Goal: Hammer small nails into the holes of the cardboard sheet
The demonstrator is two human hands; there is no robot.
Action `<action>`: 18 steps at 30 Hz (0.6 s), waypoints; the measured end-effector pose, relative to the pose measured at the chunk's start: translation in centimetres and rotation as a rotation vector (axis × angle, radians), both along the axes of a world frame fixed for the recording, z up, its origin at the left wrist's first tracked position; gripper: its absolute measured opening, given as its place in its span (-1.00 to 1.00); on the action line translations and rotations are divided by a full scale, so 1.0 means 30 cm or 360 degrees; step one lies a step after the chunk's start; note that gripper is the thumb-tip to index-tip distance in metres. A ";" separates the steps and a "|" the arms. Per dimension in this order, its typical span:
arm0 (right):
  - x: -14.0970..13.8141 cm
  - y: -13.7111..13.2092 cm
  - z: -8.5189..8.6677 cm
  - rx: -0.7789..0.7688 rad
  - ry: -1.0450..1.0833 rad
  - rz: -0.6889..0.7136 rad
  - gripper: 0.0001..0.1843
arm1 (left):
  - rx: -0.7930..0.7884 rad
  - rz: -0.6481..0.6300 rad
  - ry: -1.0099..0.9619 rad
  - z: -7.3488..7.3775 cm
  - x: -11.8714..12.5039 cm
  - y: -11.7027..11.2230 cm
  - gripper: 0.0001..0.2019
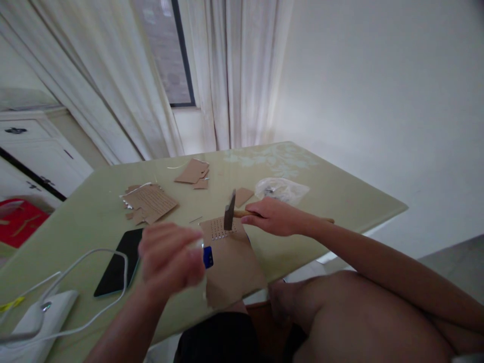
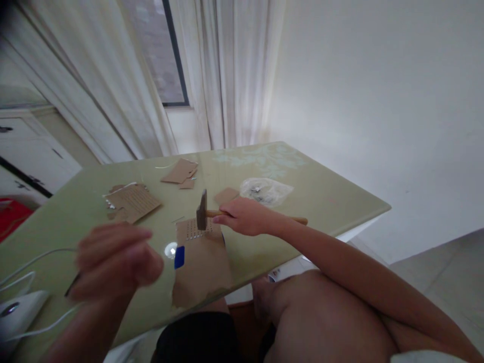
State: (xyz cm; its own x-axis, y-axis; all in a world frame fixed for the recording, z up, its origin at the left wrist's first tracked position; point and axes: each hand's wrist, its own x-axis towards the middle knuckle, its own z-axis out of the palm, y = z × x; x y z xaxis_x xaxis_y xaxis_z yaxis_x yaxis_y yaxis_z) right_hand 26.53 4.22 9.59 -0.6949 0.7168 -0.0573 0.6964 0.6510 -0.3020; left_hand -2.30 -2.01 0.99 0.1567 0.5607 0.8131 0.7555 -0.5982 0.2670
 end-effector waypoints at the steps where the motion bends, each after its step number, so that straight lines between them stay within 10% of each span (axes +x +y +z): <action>1: 0.005 0.009 -0.007 -0.0019 0.0077 -0.0041 -0.51 | 0.0009 0.0073 -0.0118 0.020 -0.029 0.054 -0.73; 6: 0.031 0.056 -0.063 -0.0039 0.0369 -0.0231 -0.56 | -0.0962 0.0415 0.0044 -0.029 -0.114 0.260 -0.57; 11: 0.049 0.076 -0.099 -0.0088 0.0426 -0.0243 -0.55 | -0.1205 0.0414 0.0238 -0.153 -0.142 0.277 -0.59; 18: 0.057 0.070 -0.096 -0.0126 0.0462 -0.0249 -0.54 | -0.1302 0.0438 0.0366 -0.181 -0.119 0.280 -0.80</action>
State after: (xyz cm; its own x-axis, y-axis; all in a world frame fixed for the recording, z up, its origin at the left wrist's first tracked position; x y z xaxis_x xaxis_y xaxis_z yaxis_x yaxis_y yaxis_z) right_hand 28.25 6.32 6.72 -0.5723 0.8173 0.0672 0.6637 0.5097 -0.5475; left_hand -5.86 6.38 -4.43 0.0411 0.9934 0.1068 0.9318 -0.0767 0.3548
